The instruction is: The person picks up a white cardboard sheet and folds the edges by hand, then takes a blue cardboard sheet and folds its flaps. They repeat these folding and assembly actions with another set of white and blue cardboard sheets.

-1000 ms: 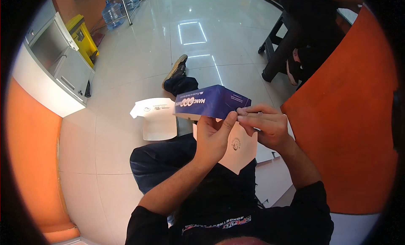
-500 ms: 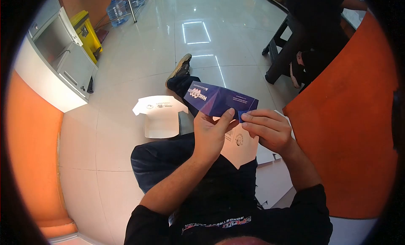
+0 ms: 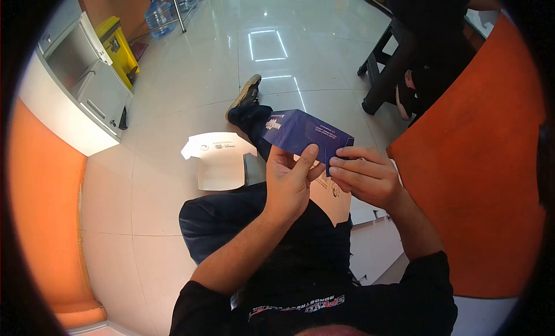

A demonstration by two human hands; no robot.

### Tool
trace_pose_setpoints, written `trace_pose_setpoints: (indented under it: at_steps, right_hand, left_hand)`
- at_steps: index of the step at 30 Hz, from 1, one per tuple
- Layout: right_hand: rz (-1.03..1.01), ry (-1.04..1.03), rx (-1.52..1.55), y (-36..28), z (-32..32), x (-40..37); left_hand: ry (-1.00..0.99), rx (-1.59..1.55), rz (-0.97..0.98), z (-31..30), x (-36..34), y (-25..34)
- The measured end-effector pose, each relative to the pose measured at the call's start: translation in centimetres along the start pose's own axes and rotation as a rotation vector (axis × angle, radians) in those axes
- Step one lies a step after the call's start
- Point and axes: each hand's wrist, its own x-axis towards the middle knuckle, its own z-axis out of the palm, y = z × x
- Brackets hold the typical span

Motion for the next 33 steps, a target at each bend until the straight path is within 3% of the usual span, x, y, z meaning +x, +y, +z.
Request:
trace_pose_setpoints:
  at_steps: [11,14,17,19,24,26,28,30,31,33]
  right_hand:
    - [0.000,0.069,-0.041,0.6,1.1,-0.4]
    - [0.048,0.083,0.017,0.5,1.2,-0.4]
    - [0.206,0.154,-0.070,0.4,0.5,0.4]
    - [0.382,0.136,0.042,1.0,-0.1,0.7]
    - [0.398,0.134,0.161,1.5,2.3,-3.4]
    - [0.470,0.190,0.283,1.1,3.9,-5.2]
    - [0.498,0.100,0.312,1.0,3.6,-5.6]
    - [0.736,0.245,0.608,1.0,3.8,-6.2]
    - [0.868,0.398,0.717,0.3,4.4,-5.9]
    - [0.923,0.323,0.598,-0.9,3.9,-5.5]
  left_hand:
    - [-0.073,-0.025,0.017,0.4,-0.7,-2.0]
    - [-0.064,-0.030,-0.084,0.1,-0.7,-2.2]
    - [-0.082,0.081,-0.027,0.1,-0.3,-1.2]
    - [-0.251,0.267,0.002,-0.2,-0.1,-0.6]
    - [-0.376,0.629,0.051,-0.8,0.5,0.4]
    - [-0.023,-0.169,-0.283,-0.1,0.7,0.1]
    - [-0.124,0.299,-0.209,-1.9,1.1,-1.4]
    - [-0.289,0.528,-0.265,-2.2,0.3,-2.3]
    - [-0.401,0.510,-0.086,-2.5,0.2,-3.6]
    - [-0.404,0.526,-0.162,-2.3,-0.1,-3.9]
